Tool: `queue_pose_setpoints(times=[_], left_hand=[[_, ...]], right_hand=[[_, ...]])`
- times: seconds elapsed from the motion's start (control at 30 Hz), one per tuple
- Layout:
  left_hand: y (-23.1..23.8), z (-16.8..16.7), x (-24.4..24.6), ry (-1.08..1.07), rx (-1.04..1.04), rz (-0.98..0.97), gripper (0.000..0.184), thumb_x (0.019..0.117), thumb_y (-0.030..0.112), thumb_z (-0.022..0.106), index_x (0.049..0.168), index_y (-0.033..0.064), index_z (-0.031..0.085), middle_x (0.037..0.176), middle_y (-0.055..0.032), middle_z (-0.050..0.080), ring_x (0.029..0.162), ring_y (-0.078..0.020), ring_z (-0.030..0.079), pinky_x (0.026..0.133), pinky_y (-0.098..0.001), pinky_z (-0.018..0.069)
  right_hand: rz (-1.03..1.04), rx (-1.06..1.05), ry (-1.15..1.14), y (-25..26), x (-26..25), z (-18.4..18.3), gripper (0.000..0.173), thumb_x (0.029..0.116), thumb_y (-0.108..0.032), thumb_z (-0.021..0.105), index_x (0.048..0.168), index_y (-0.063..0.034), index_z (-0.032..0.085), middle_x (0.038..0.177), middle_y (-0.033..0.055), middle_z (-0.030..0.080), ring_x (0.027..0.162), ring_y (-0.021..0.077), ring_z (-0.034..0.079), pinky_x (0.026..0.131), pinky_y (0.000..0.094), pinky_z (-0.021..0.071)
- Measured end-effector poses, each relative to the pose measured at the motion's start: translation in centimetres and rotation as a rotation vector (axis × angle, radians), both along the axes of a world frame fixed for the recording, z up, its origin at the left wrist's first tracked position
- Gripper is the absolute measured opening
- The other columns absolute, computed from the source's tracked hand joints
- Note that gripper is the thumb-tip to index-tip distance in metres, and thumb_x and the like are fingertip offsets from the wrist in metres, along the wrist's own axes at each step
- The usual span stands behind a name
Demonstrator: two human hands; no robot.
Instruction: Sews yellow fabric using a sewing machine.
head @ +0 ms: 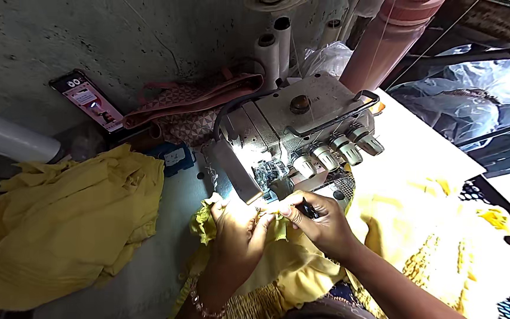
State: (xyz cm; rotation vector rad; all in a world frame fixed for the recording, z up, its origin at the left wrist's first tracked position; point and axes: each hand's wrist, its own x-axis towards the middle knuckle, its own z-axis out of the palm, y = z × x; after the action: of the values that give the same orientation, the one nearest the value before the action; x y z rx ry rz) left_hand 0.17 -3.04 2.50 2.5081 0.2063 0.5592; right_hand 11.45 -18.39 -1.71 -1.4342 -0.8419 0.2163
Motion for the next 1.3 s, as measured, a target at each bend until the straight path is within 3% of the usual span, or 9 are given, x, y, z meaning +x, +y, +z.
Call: queue_pose_setpoints(times=[0.1,0.27,0.43,0.53,0.63,0.8,1.1,1.17,1.3], left_hand=[[0.0,0.1,0.0,0.026,-0.006,0.007,0.025,0.0987,0.029,0.055,0.086,0.0168,0.073,0.076,0.0052,0.059,0.081,-0.0078,0.056,0.093,-0.0461,0.0308],[0.0,0.1,0.1,0.056,0.011,-0.008,0.025,0.1001,0.031,0.054,0.089,0.0189,0.072,0.079,0.0054,0.06,0.086,-0.0092,0.057,0.094,-0.0492,0.0297],[-0.2,-0.1,-0.3,0.044,0.068,0.054,0.031,0.1,0.037,0.055,0.083,0.0168,0.07,0.077,0.0033,0.063,0.085,-0.011,0.06,0.094,-0.0503,0.0299],[-1.4,-0.5,-0.1,0.024,0.168,0.197,0.033,0.1009,0.035,0.051,0.082,0.0171,0.071,0.077,0.0028,0.064,0.087,-0.0147,0.062,0.095,-0.0527,0.0306],[-2.7,-1.5,0.4,0.027,0.177,0.375,0.03,0.0968,0.031,0.05,0.085,0.0154,0.073,0.088,0.0007,0.071,0.101,-0.0197,0.064,0.097,-0.054,0.0305],[-3.2,-1.9,1.5,0.088,0.132,0.504,0.027,0.0901,0.033,0.049,0.082,0.013,0.065,0.095,-0.0077,0.067,0.109,-0.03,0.059,0.095,-0.0575,0.0296],[-2.2,-1.4,2.8,0.273,-0.02,0.497,0.038,0.0922,0.04,0.046,0.102,0.0089,0.065,0.129,-0.0195,0.059,0.137,-0.041,0.042,0.109,-0.0657,0.0205],[-1.9,-1.5,3.1,0.289,-0.062,0.505,0.041,0.0925,0.04,0.046,0.107,0.0068,0.064,0.135,-0.021,0.054,0.14,-0.0421,0.038,0.11,-0.065,0.0203],[-1.5,-1.2,3.7,0.306,-0.085,0.518,0.049,0.0927,0.036,0.045,0.12,0.0011,0.064,0.144,-0.0287,0.046,0.142,-0.0488,0.031,0.111,-0.0659,0.0216]], right_hand=[[0.01,-0.057,-0.124,-0.3,0.2,0.2,0.041,0.0919,-0.035,0.075,0.114,-0.0001,0.073,0.1,-0.001,0.07,0.071,-0.0117,0.049,0.061,0.0046,0.0403],[-0.025,-0.018,-0.054,-0.2,0.0,0.1,0.018,0.0895,-0.022,0.077,0.086,-0.0044,0.073,0.085,-0.0042,0.07,0.069,-0.0112,0.053,0.061,0.0055,0.0423],[-0.003,0.012,0.182,-0.3,0.0,0.4,0.003,0.0868,-0.012,0.076,0.087,-0.0101,0.075,0.081,-0.0097,0.072,0.066,-0.0086,0.058,0.06,0.0096,0.0474],[-0.043,-0.05,0.157,0.1,0.1,0.4,0.005,0.0876,-0.013,0.072,0.083,-0.0115,0.072,0.075,-0.0125,0.066,0.061,-0.0108,0.051,0.055,0.0077,0.0405],[-0.115,-0.13,0.043,0.8,0.2,-0.4,0.009,0.085,-0.016,0.068,0.078,-0.0111,0.067,0.069,-0.0126,0.056,0.057,-0.0121,0.041,0.051,0.007,0.0317],[-0.131,-0.151,0.137,1.6,0.2,-0.3,0.009,0.0808,-0.013,0.07,0.078,-0.0149,0.061,0.065,-0.0139,0.054,0.054,-0.0106,0.044,0.049,0.0077,0.0341],[-0.21,-0.135,0.177,2.6,0.2,-0.2,0.004,0.0844,-0.013,0.068,0.083,-0.0122,0.064,0.065,-0.0132,0.057,0.052,-0.0102,0.048,0.048,0.0078,0.0399],[-0.259,-0.153,0.095,2.9,0.3,-0.7,0.007,0.0882,-0.016,0.065,0.084,-0.0098,0.066,0.064,-0.0122,0.054,0.053,-0.0104,0.044,0.049,0.0078,0.0364],[-0.371,-0.235,-0.099,3.5,0.2,-1.4,0.015,0.0917,-0.02,0.064,0.09,-0.0062,0.069,0.068,-0.0051,0.063,0.058,-0.0056,0.053,0.054,0.0116,0.0429]])
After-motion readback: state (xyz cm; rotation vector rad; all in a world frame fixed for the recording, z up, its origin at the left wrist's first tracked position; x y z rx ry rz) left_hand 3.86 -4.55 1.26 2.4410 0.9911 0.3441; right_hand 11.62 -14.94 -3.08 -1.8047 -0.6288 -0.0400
